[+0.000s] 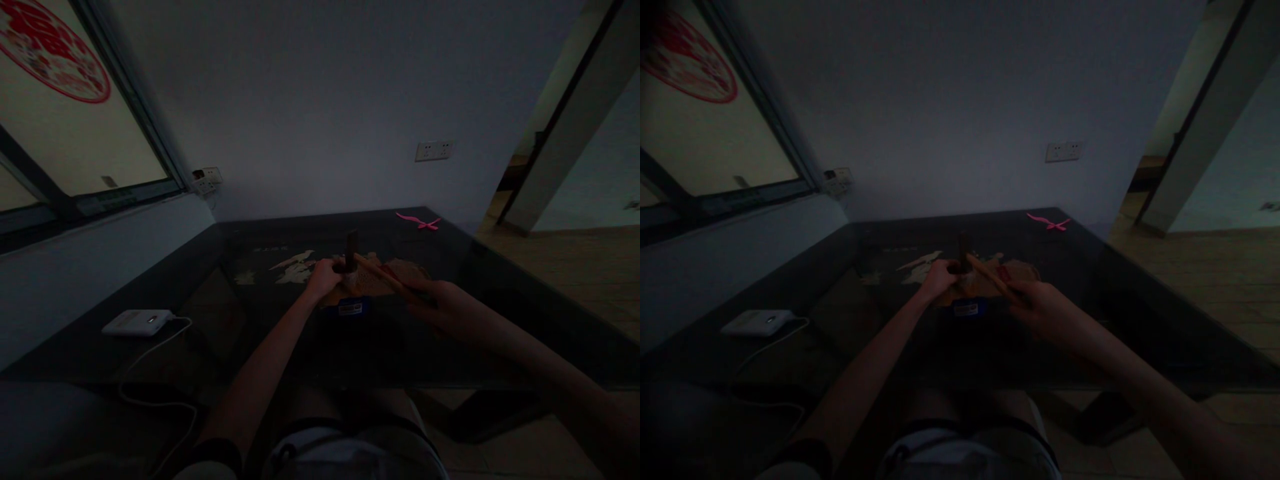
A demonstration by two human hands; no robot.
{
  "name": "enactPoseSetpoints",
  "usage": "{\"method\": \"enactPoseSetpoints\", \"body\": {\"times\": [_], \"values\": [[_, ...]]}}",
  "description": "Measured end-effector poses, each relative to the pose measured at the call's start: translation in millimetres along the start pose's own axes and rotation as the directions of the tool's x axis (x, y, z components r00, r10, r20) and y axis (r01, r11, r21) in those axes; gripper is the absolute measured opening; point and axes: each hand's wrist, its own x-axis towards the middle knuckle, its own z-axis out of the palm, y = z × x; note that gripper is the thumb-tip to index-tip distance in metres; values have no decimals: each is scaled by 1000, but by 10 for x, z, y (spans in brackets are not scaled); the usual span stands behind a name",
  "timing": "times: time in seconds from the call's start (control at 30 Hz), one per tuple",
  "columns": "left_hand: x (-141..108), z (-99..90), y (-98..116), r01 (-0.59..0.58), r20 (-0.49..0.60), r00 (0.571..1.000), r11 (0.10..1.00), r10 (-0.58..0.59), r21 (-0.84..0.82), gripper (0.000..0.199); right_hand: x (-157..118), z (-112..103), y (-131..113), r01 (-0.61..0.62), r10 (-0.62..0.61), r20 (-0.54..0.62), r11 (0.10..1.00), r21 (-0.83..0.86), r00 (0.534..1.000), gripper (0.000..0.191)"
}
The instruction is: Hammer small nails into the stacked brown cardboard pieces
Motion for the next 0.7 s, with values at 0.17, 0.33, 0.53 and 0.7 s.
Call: {"method": "enactPoseSetpoints", "body": {"times": [0.17, 0.33, 0.53, 0.7], "values": [[-10, 10, 40, 55, -13, 998, 998, -55, -43, 10, -32, -46, -24, 9, -8, -26, 1000, 15, 1000, 52], [-15, -9, 42, 30, 12, 999, 999, -30, 18, 15, -10, 4, 29, -6, 7, 9, 999, -38, 1000, 45], [-1, -10, -2, 38, 11, 999, 999, -38, -36, 11, -84, 2, 109, -28, 30, -26, 997, 70, 999, 51], [31, 23, -10, 11, -2, 1000, 974, -12, -226, 24, -225, 16, 163, -77, 89, -61, 983, 168, 994, 51]]}}
